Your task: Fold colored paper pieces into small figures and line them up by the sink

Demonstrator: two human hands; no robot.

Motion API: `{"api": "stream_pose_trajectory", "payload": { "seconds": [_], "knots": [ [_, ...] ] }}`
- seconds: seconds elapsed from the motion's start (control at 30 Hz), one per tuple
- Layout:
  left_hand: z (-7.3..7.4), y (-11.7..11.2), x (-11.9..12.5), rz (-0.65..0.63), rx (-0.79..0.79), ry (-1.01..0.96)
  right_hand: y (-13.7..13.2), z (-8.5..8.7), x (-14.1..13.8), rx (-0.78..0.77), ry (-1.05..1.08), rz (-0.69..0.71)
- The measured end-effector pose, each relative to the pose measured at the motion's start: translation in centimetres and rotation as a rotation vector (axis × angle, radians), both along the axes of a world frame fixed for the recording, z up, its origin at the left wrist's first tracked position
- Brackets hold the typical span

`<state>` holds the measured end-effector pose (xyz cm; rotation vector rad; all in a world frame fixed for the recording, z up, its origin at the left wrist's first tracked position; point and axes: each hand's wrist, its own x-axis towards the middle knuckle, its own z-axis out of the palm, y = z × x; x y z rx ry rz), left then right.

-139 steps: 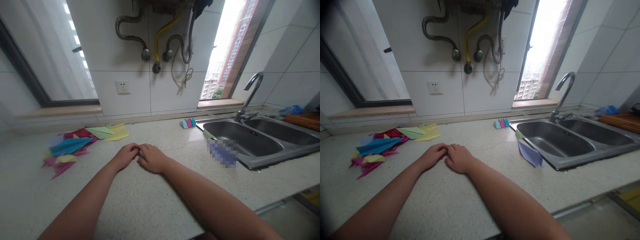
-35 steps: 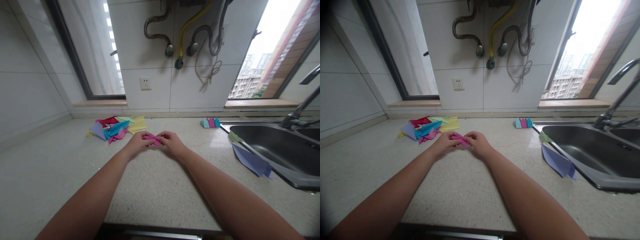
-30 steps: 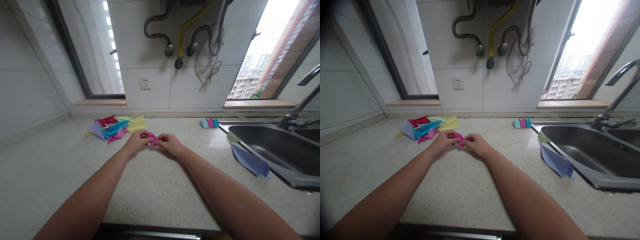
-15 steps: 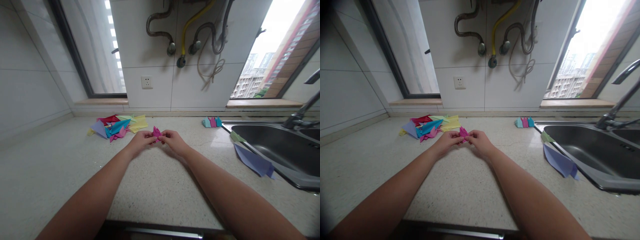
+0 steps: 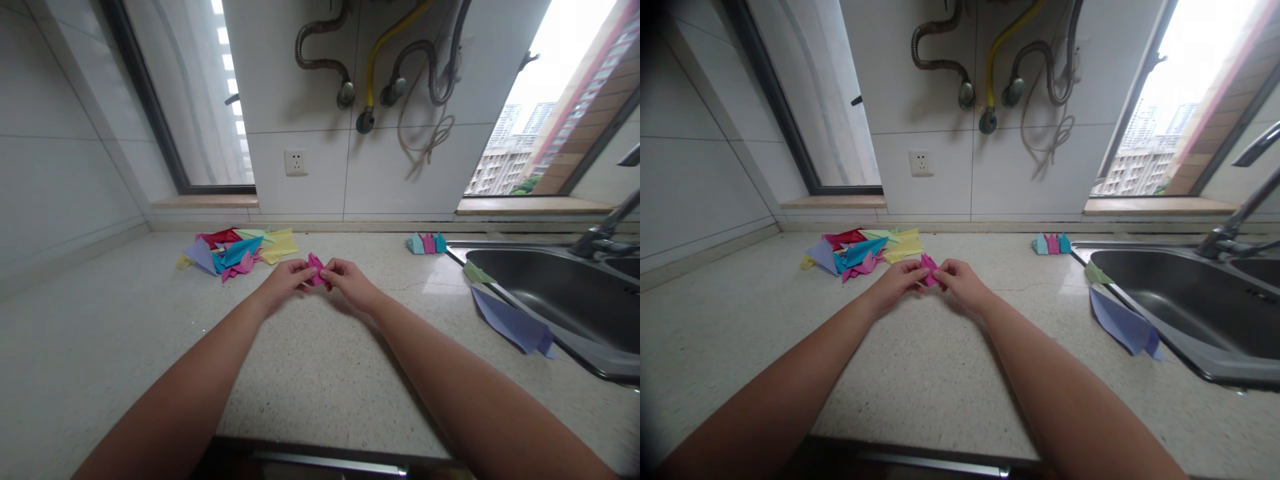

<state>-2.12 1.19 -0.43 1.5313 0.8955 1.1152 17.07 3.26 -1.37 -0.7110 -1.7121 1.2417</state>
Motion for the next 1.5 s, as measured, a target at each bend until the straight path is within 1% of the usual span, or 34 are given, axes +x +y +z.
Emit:
{"api": "stream_pose_trajectory", "payload": {
  "seconds": [0.2,0.3,0.43,0.53,0.6,0.73,0.83,0.97,1.2,1.27,1.37,1.43,1.5],
  "knots": [
    [-0.1,0.4,-0.3,0.084,0.048,-0.006,-0.5,0.4,-0.2,0.041,-0.124,-0.003],
    [0.0,0.4,-0.4,0.096,0.067,-0.008,-0.3,0.4,-0.2,0.056,-0.136,0.015],
    [0.4,0.1,-0.3,0.078,0.058,-0.036,-0.1,0.4,-0.2,0.065,-0.109,0.057],
    [0.6,-0.1,-0.2,0.051,0.031,-0.032,-0.2,0.3,-0.2,0.031,-0.08,0.061],
    [0.5,-0.2,-0.2,0.039,0.011,-0.029,-0.2,0.1,-0.3,-0.001,-0.036,0.027],
    [0.1,-0.3,-0.1,0.036,-0.024,-0.03,-0.1,-0.1,-0.5,-0.085,0.12,-0.051],
    [0.0,-0.5,0.1,0.009,-0.039,0.007,-0.2,-0.1,-0.7,-0.164,0.195,-0.029],
    [0.1,-0.7,0.2,0.03,-0.024,0.019,-0.2,-0.3,-0.8,-0.206,0.207,0.001],
    [0.2,-0.6,0.3,0.022,0.003,-0.005,-0.3,-0.4,-0.9,-0.133,0.067,0.024],
    [0.1,-0.6,0.4,0.02,-0.011,0.018,-0.4,-0.4,-0.9,-0.068,0.022,-0.004],
    [-0.1,-0.6,0.7,-0.006,-0.048,0.105,-0.3,-0.4,-0.9,0.034,-0.032,-0.074],
    [-0.2,-0.5,0.8,-0.024,-0.053,0.132,-0.3,-0.5,-0.9,0.056,-0.053,-0.085],
    [-0.2,-0.5,0.8,-0.037,-0.037,0.117,-0.3,-0.6,-1.0,0.052,-0.059,-0.068]
  ]
}}
